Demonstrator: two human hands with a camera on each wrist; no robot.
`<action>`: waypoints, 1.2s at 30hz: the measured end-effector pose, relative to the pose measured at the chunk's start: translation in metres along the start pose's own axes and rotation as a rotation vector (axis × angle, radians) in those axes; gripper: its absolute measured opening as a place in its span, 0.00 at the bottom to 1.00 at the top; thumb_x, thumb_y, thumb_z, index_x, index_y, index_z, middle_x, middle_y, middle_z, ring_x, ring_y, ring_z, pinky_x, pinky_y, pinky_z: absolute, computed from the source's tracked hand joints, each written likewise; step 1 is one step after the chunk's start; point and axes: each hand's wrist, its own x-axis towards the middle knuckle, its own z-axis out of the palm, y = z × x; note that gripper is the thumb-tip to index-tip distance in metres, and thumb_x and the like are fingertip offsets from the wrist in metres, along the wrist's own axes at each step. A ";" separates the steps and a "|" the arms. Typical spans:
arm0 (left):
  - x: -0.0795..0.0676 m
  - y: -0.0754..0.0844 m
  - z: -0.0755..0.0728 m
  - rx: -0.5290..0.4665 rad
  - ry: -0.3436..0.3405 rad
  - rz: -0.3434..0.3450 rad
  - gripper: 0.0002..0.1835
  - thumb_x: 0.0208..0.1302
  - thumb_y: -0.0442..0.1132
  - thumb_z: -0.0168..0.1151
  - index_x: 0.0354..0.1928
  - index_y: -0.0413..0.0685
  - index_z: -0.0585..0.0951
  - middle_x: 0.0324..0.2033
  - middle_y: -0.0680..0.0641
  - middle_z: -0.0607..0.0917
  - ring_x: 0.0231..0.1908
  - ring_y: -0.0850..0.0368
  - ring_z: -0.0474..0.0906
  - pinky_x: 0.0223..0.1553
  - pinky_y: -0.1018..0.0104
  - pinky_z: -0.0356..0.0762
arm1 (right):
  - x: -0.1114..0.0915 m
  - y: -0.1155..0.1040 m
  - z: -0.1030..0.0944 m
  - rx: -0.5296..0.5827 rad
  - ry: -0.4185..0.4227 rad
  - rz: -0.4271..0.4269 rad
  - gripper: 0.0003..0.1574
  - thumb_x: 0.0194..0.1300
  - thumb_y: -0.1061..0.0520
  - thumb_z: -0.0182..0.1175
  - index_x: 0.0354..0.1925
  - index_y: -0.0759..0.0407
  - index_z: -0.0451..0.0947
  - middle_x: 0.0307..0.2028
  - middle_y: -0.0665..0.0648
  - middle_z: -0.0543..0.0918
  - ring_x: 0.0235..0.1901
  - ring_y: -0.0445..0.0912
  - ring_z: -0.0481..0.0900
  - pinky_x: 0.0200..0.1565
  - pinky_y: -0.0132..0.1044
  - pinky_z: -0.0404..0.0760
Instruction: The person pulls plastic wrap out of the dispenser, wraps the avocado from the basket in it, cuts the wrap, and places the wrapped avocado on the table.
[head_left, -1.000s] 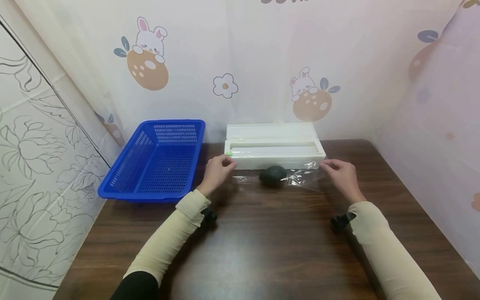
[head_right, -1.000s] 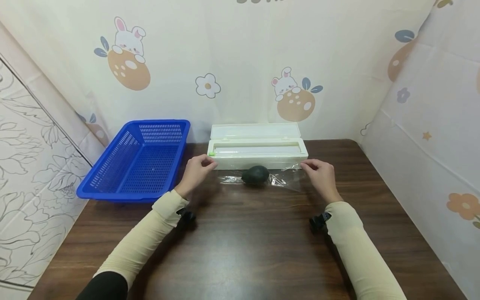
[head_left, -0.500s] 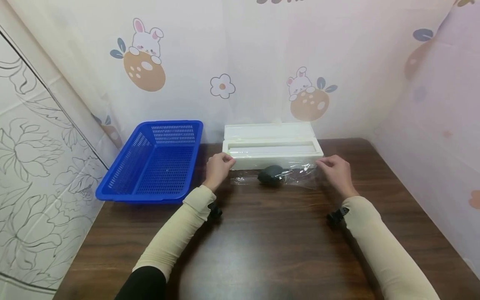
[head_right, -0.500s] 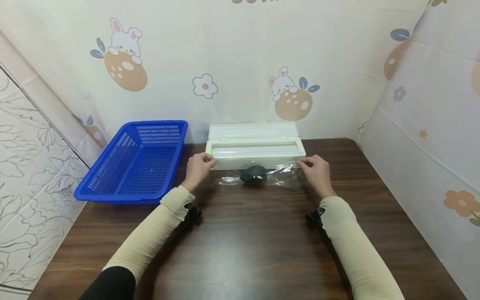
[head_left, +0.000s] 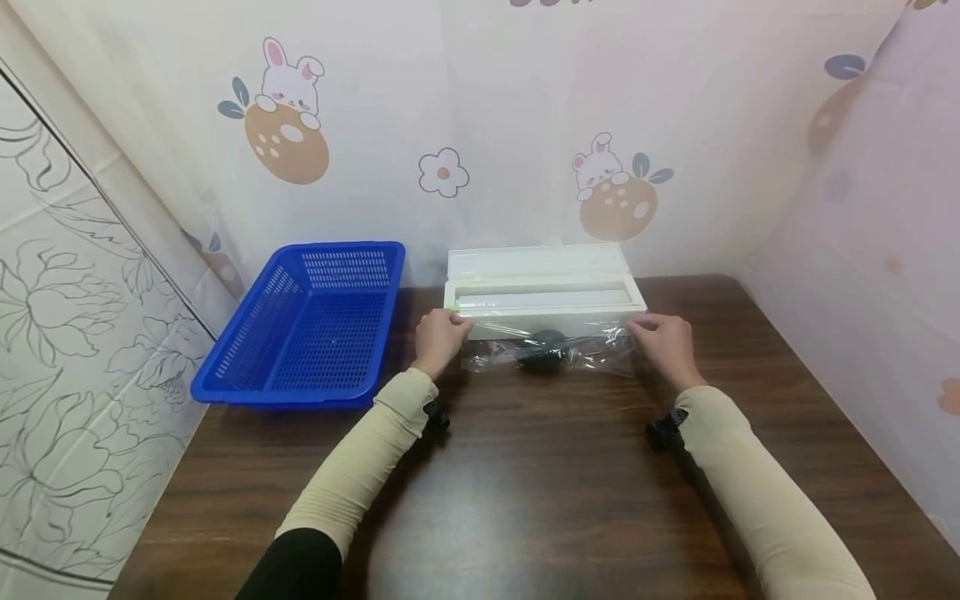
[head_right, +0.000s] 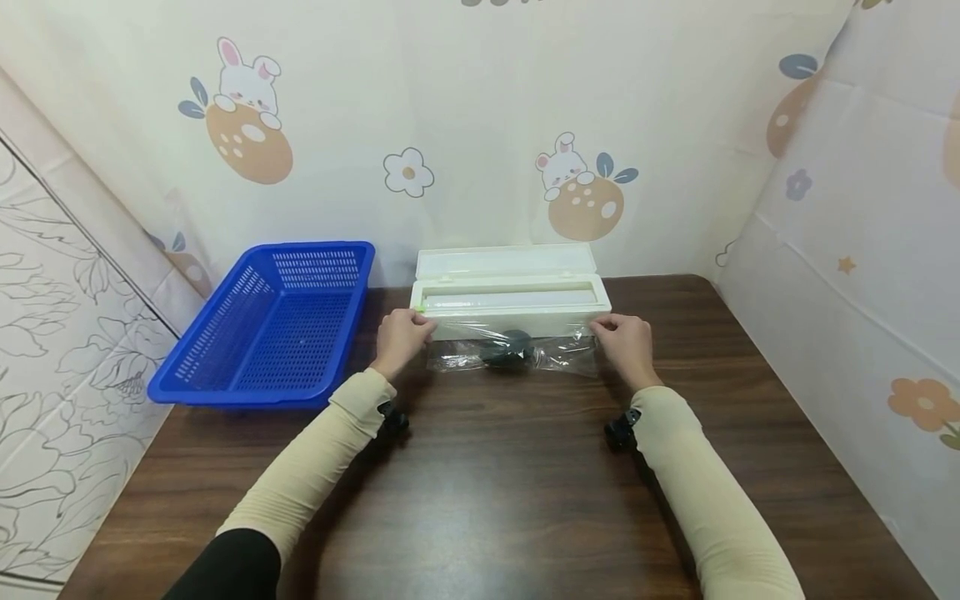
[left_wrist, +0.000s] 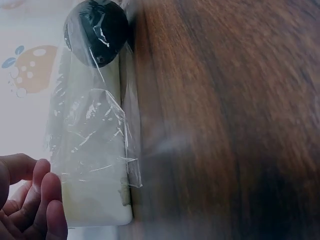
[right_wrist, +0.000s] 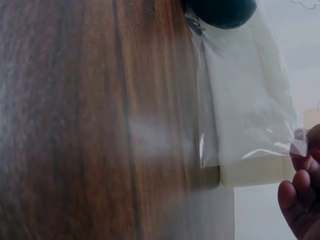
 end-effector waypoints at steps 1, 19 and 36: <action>0.000 -0.001 0.000 -0.003 -0.002 -0.001 0.13 0.57 0.44 0.62 0.18 0.51 0.86 0.16 0.52 0.85 0.26 0.51 0.83 0.31 0.58 0.76 | 0.000 -0.001 0.001 -0.002 -0.004 0.004 0.23 0.68 0.50 0.58 0.46 0.70 0.83 0.45 0.71 0.85 0.51 0.63 0.80 0.54 0.57 0.74; 0.002 -0.005 0.006 0.019 -0.080 -0.062 0.09 0.56 0.44 0.61 0.26 0.56 0.89 0.16 0.55 0.85 0.24 0.55 0.81 0.27 0.63 0.73 | 0.006 -0.001 0.012 -0.104 -0.064 0.071 0.24 0.66 0.48 0.56 0.45 0.67 0.84 0.45 0.69 0.85 0.52 0.64 0.78 0.58 0.56 0.71; 0.001 -0.004 0.005 0.197 -0.164 -0.068 0.14 0.56 0.45 0.64 0.14 0.53 0.83 0.18 0.53 0.86 0.26 0.50 0.83 0.26 0.58 0.76 | 0.010 0.004 0.022 -0.184 -0.128 0.070 0.20 0.61 0.49 0.60 0.38 0.63 0.87 0.38 0.65 0.88 0.40 0.60 0.83 0.35 0.43 0.77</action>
